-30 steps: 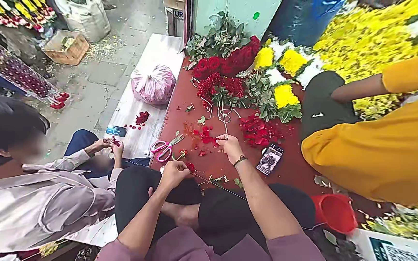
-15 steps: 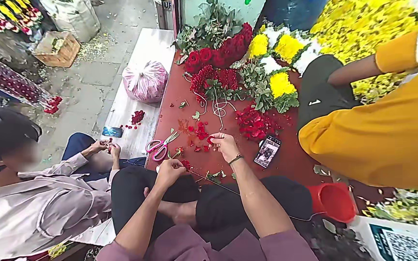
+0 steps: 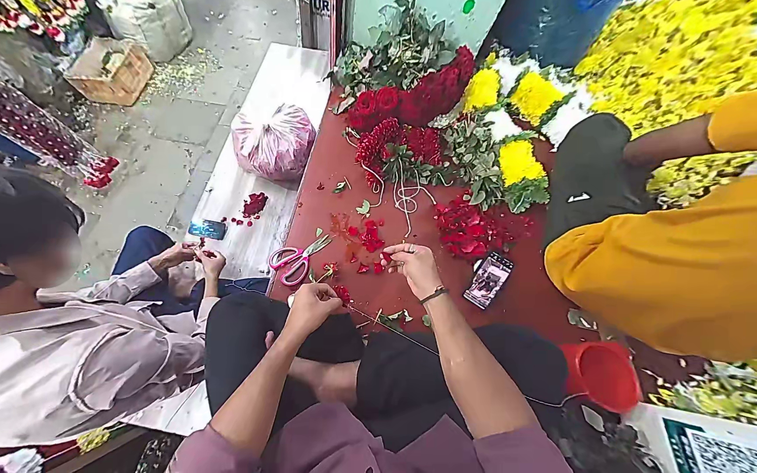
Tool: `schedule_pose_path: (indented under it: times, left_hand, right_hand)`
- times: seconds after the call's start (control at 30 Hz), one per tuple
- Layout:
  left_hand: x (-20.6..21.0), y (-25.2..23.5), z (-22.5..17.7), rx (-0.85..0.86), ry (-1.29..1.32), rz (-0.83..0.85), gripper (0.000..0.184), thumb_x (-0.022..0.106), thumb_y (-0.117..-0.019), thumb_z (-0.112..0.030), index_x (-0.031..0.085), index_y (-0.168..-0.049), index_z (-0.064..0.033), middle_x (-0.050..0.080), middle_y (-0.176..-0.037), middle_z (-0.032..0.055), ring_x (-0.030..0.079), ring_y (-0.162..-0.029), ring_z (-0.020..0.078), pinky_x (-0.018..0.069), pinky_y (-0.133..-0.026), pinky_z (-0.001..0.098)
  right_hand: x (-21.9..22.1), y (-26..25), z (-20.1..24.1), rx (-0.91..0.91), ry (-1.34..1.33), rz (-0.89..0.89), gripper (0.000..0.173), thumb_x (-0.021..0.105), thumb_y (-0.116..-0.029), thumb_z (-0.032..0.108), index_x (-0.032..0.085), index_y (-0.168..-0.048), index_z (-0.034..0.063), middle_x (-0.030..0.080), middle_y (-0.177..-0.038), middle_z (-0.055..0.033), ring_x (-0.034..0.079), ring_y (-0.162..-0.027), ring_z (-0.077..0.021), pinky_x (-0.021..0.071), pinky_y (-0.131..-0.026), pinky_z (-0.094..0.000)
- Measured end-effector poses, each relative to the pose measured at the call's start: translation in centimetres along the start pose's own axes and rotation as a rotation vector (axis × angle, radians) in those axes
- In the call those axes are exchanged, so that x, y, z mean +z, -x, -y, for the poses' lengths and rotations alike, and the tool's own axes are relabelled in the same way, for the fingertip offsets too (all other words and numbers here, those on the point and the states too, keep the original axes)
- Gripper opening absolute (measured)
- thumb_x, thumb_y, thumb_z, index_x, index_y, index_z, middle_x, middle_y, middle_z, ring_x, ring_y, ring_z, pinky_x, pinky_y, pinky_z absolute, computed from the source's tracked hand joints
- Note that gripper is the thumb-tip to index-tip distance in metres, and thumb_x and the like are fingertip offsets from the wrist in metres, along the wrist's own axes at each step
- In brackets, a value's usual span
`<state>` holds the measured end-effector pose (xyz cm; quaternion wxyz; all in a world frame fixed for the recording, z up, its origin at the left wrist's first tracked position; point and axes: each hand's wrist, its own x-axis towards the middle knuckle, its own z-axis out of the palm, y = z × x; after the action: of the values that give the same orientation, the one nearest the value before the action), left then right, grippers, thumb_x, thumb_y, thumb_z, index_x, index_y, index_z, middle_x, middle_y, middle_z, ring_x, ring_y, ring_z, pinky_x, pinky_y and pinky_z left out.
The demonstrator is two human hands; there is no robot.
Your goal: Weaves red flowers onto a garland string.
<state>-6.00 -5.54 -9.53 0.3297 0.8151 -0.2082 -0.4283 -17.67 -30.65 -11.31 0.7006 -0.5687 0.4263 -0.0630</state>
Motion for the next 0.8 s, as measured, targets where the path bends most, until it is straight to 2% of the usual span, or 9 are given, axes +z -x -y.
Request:
schedule_pose_path:
  times: [0.17,0.3,0.37,0.47,0.53,0.63,0.7,0.8]
  left_hand:
    - [0.1,-0.1,0.0,-0.015,-0.010,0.007,0.015,0.075,-0.0831,-0.031,0.076,-0.089,-0.0175,0.067,-0.074,-0.0032,0.060,-0.066,0.0104,0.0513,-0.067,0.0373]
    - [0.1,-0.1,0.1,-0.018,-0.028,0.003,0.015,0.075,-0.0832,-0.032,0.076,-0.088,-0.0179,0.066,-0.074,-0.0038,0.059,-0.066,0.0100,0.0507,-0.067,0.0369]
    - [0.2,-0.2,0.1,-0.020,-0.034,-0.005,0.014,0.075,-0.0829,-0.032,0.076,-0.087,-0.0183,0.065,-0.072,-0.0044,0.058,-0.065,0.0097,0.0498,-0.066,0.0367]
    - [0.3,-0.1,0.0,-0.033,-0.043,-0.008,0.014,0.075,-0.0831,-0.031,0.076,-0.088,-0.0180,0.063,-0.071,-0.0039,0.057,-0.065,0.0103,0.0491,-0.066,0.0372]
    - [0.3,-0.1,-0.1,-0.036,-0.057,-0.011,0.015,0.075,-0.0831,-0.033,0.076,-0.088,-0.0183,0.064,-0.073,-0.0038,0.058,-0.066,0.0107,0.0495,-0.067,0.0382]
    - [0.4,-0.2,0.0,-0.033,-0.069,-0.019,0.015,0.074,-0.0832,-0.033,0.077,-0.088,-0.0185,0.067,-0.076,-0.0032,0.060,-0.068,0.0114,0.0514,-0.069,0.0393]
    - [0.4,-0.2,0.0,-0.032,-0.055,-0.021,0.015,0.075,-0.0838,-0.032,0.077,-0.089,-0.0178,0.067,-0.077,-0.0026,0.059,-0.069,0.0119,0.0502,-0.069,0.0396]
    - [0.3,-0.4,0.0,-0.027,-0.023,-0.023,0.015,0.075,-0.0838,-0.032,0.077,-0.090,-0.0178,0.069,-0.078,-0.0022,0.061,-0.069,0.0119,0.0515,-0.069,0.0396]
  right_hand:
    - [0.1,0.3,0.3,-0.023,0.026,0.043,0.028,0.054,-0.0989,-0.004,0.072,-0.120,0.0006,0.075,-0.105,-0.0144,0.070,-0.075,-0.0192,0.0592,-0.069,-0.0336]
    - [0.2,0.9,0.7,-0.149,0.086,0.104,0.043,0.060,-0.0878,-0.014,0.071,-0.125,0.0038,0.074,-0.104,-0.0136,0.069,-0.077,-0.0200,0.0589,-0.071,-0.0359]
    - [0.5,0.8,0.8,-0.197,0.119,0.089,0.041,0.066,-0.0842,-0.015,0.072,-0.121,0.0027,0.076,-0.102,-0.0130,0.071,-0.080,-0.0202,0.0608,-0.074,-0.0372]
    - [0.7,1.0,1.0,-0.215,0.179,0.054,0.030,0.077,-0.0878,-0.001,0.074,-0.117,0.0057,0.076,-0.100,-0.0106,0.072,-0.076,-0.0201,0.0623,-0.072,-0.0372]
    - [0.8,1.2,0.9,-0.237,0.193,0.048,0.024,0.076,-0.0922,0.007,0.075,-0.116,0.0066,0.077,-0.095,-0.0090,0.071,-0.072,-0.0187,0.0614,-0.069,-0.0356]
    - [0.8,1.1,0.9,-0.272,0.253,0.049,0.016,0.073,-0.0960,0.012,0.077,-0.111,0.0069,0.077,-0.090,-0.0067,0.072,-0.071,-0.0167,0.0622,-0.069,-0.0343]
    - [1.0,1.4,1.1,-0.269,0.347,0.028,0.013,0.074,-0.0946,0.013,0.077,-0.107,0.0096,0.077,-0.090,-0.0047,0.071,-0.070,-0.0161,0.0621,-0.068,-0.0363]
    - [1.7,1.9,1.7,-0.253,0.384,0.002,0.018,0.080,-0.0862,0.009,0.075,-0.103,0.0098,0.076,-0.089,-0.0045,0.071,-0.069,-0.0177,0.0619,-0.066,-0.0391]
